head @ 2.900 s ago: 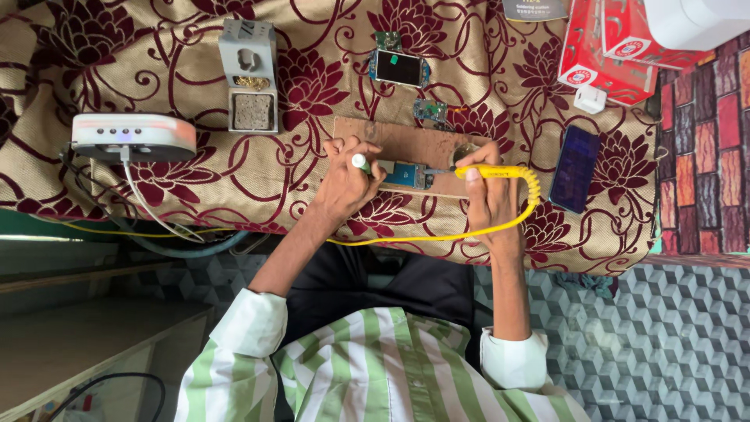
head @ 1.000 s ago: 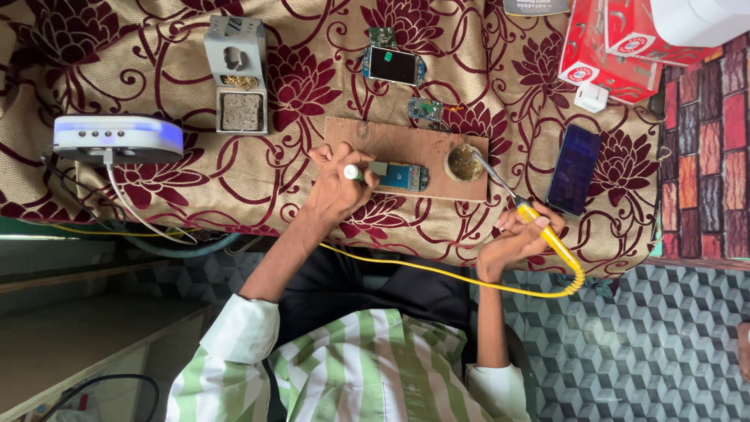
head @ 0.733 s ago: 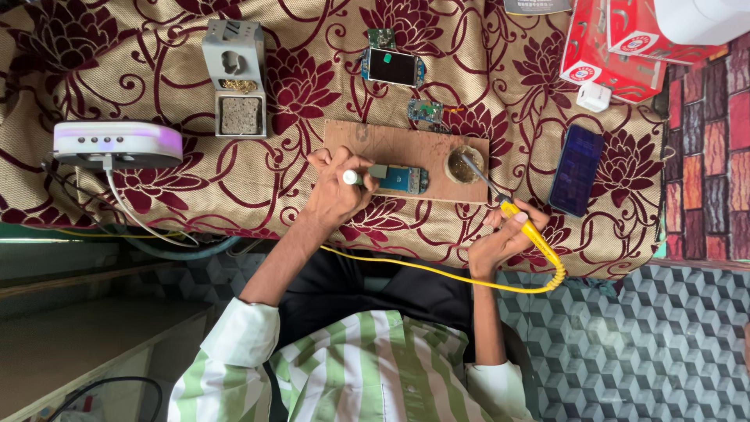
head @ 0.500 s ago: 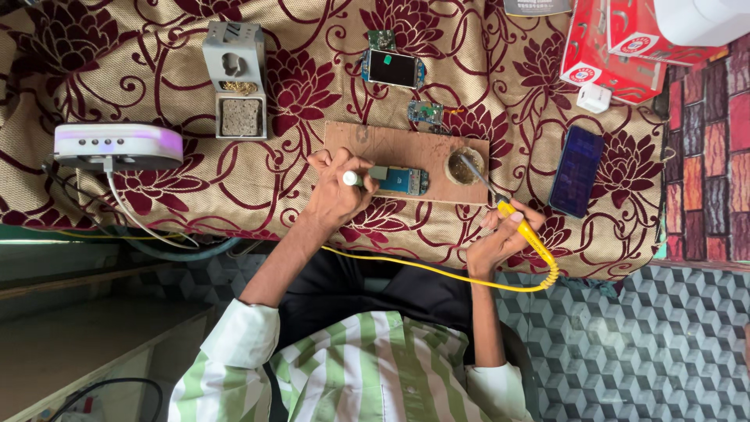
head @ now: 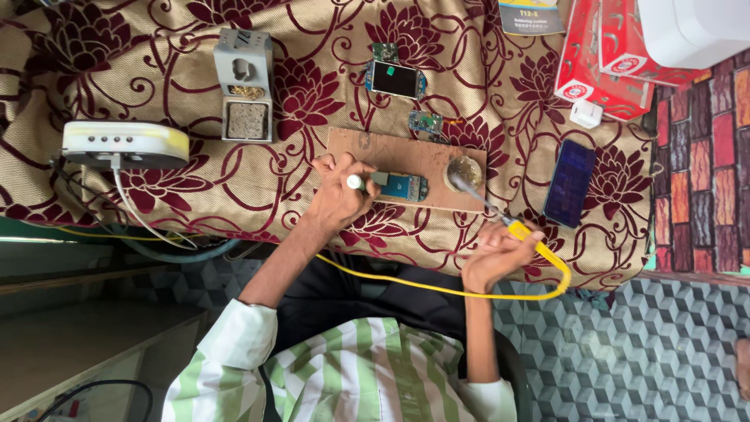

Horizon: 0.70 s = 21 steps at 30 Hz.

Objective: The person uses a soldering iron and solder wire to apply solder to a small blue circuit board held in a vise. The person repeatedly melts solder onto the board's surface while holding the board steady.

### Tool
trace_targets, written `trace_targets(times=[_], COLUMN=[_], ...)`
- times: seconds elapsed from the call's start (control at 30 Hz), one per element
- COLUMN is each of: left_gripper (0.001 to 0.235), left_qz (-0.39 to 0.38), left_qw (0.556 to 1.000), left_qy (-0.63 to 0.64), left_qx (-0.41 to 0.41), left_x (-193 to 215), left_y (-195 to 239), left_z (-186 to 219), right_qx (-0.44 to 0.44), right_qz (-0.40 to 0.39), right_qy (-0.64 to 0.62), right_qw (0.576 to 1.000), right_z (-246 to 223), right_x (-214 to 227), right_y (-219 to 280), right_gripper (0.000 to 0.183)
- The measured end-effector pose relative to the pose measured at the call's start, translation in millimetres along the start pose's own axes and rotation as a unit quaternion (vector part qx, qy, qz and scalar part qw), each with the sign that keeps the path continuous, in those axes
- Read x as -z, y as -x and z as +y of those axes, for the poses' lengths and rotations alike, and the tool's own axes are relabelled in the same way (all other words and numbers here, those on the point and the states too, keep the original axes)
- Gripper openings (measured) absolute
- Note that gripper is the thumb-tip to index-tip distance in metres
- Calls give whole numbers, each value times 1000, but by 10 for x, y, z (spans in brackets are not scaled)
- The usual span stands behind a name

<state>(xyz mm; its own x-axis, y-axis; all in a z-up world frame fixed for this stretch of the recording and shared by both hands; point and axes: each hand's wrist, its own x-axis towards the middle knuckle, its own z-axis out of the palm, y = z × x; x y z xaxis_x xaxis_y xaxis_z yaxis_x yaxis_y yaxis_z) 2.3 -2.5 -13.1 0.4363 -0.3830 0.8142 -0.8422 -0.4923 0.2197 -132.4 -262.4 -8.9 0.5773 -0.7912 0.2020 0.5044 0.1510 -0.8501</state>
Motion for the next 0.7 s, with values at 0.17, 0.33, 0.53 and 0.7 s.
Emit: trace_targets(times=[0.17, 0.33, 0.53, 0.7], left_gripper=[34, 35, 33, 33], left_qz=[-8, 7, -1, -17], left_qw=[1000, 1000, 1000, 1000], left_qy=[-10, -15, -27, -6], left_qx=[1, 4, 2, 7], left_x=[-19, -23, -19, 22], left_y=[8, 33, -3, -11], left_z=[-14, -8, -3, 10], right_qx=[-18, -21, 27, 34], right_qz=[-1, 41, 40, 25], right_qy=[-10, -11, 8, 16], right_qw=[1000, 999, 999, 999], right_z=[207, 327, 427, 468], right_x=[-81, -160, -111, -72], right_y=[89, 65, 49, 81], right_gripper=[49, 49, 44, 43])
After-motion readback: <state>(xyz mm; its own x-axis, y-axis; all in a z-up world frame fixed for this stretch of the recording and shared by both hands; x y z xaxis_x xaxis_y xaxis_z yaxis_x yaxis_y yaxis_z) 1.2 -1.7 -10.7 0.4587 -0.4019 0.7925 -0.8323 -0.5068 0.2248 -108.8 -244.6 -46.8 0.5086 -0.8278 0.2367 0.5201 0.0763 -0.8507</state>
